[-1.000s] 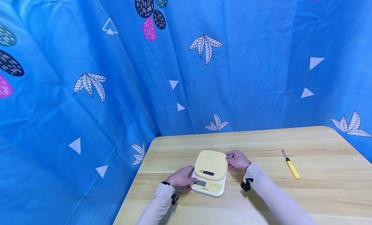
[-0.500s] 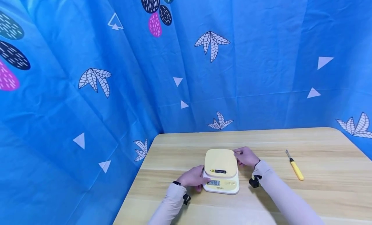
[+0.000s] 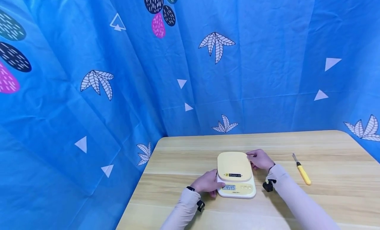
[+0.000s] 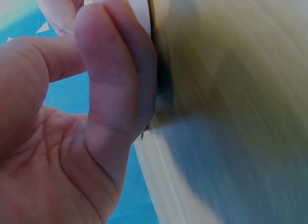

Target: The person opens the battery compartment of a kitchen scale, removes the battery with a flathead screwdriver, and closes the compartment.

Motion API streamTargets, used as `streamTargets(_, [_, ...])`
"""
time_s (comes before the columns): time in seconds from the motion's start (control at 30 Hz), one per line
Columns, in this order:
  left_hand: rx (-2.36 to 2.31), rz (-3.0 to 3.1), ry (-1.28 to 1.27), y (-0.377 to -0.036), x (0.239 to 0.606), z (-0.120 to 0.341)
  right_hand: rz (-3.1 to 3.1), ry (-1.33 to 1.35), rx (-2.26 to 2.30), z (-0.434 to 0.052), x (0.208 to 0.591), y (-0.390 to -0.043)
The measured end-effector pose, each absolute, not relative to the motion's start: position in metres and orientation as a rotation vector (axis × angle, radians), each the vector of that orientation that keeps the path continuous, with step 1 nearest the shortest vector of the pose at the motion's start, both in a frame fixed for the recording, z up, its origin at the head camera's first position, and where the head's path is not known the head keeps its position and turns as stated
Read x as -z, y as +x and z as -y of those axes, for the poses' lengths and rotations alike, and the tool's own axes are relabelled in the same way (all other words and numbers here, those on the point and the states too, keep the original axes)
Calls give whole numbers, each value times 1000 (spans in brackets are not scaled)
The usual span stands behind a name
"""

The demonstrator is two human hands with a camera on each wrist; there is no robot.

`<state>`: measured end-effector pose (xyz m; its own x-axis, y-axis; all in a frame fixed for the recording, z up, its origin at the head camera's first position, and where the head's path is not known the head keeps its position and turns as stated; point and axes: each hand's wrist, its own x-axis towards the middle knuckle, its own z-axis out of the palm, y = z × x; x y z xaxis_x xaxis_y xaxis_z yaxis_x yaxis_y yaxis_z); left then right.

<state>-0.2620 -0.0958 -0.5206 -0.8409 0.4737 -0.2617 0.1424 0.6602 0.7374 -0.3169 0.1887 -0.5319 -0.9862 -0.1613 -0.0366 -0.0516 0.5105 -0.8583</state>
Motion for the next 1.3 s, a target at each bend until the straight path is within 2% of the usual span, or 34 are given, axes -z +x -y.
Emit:
streamTargets(0.57, [-1063,-2435,421,-266,525,89,-2658,-161,1469,-198,532,-315])
streamTargets(0.8, [-1138,-2366,418,-270,523,100,-2616,-31,1526,-198,534,-314])
streamTargets(1.3, [-1347,-2419,335,-297,523,115,-2467,9,1530,-206,523,-292])
